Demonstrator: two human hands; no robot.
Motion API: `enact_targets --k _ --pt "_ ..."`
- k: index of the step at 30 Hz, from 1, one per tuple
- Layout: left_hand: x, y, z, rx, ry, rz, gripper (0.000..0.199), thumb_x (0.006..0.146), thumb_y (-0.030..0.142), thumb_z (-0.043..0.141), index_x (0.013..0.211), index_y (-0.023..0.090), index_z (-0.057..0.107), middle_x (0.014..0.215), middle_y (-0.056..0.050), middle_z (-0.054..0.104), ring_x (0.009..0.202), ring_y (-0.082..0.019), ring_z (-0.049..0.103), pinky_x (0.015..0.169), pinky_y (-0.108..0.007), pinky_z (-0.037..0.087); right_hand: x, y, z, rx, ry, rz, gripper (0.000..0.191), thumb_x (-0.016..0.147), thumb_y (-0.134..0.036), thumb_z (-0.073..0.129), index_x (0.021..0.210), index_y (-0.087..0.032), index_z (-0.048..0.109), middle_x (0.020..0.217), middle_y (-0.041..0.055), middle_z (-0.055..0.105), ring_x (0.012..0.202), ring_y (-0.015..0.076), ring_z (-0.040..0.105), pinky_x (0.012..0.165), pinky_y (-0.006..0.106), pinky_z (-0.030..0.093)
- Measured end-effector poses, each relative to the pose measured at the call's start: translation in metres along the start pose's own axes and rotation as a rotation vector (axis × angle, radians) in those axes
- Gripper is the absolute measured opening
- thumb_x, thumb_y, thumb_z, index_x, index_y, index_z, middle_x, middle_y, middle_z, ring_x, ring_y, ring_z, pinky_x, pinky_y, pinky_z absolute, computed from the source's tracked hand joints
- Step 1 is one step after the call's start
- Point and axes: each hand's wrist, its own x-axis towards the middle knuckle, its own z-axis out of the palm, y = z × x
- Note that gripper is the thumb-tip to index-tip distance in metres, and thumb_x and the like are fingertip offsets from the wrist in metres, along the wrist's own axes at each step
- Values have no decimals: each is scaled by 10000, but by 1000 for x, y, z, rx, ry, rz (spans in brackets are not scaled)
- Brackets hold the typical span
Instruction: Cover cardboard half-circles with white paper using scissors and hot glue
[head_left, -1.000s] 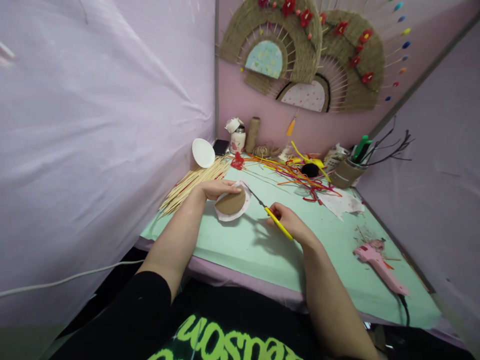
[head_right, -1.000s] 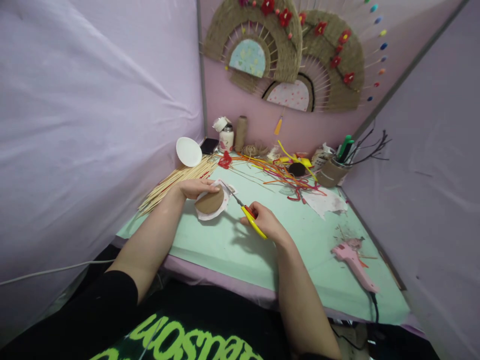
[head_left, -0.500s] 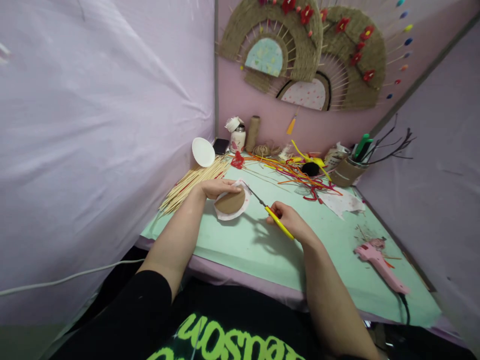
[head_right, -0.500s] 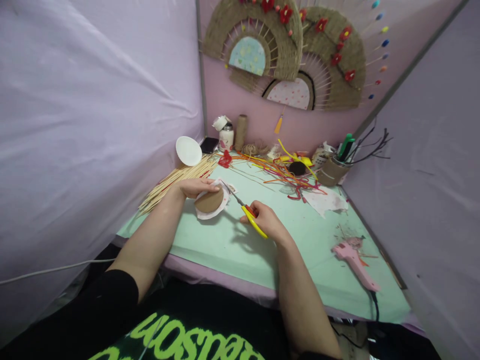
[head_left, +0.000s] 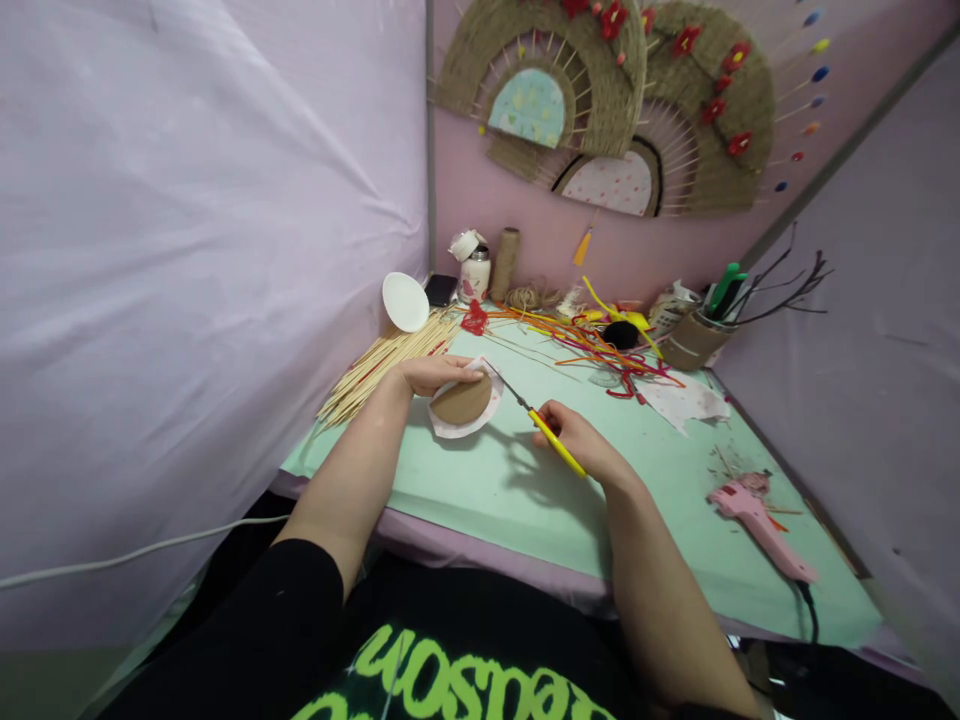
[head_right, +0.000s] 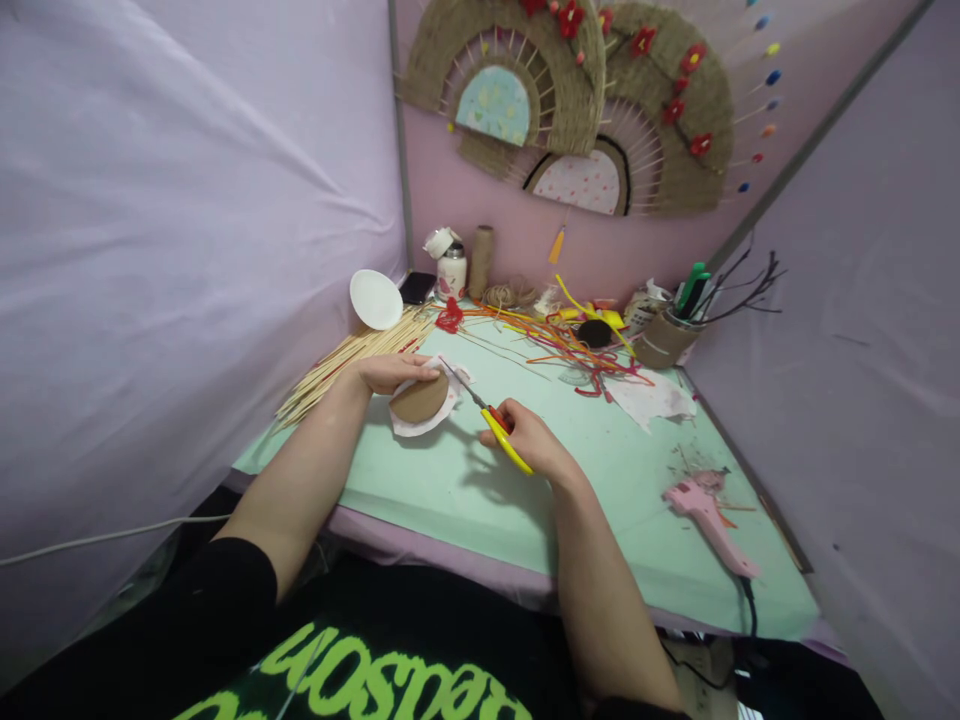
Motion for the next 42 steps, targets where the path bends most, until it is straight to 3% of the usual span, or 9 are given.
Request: enact_targets --k 17,26,33,42 --pt "-3 4 2 -3 53 -5 497 620 419 813 1007 146 662 916 -47 694 851 -175 622 821 -307 447 1 -1 -2 89 30 33 306 616 -440 673 689 -202 496 588 -49 486 563 113 404 503 227 306" --pt "-2 3 5 -7 19 -22 495 635 427 804 1024 158 661 908 -38 695 828 -156 624 832 -296 442 0 -2 1 40 16 30 183 654 -326 605 742 -203 503 634 -35 542 575 121 451 509 228 314" --pt "2 -1 4 19 -46 -19 426 677 411 775 1011 170 661 902 -30 697 830 -157 626 825 -289 450 2 2 2 7 8 22 194 655 -333 597 758 -202 499 629 -46 536 571 119 456 511 223 315" --pt "5 -3 3 10 2 -35 418 660 351 790 1017 169 672 911 -43 706 844 -182 641 809 -289 461 0 -1 1 33 21 15 216 663 -361 623 734 -194 506 621 -38 531 572 117 452 508 221 311"
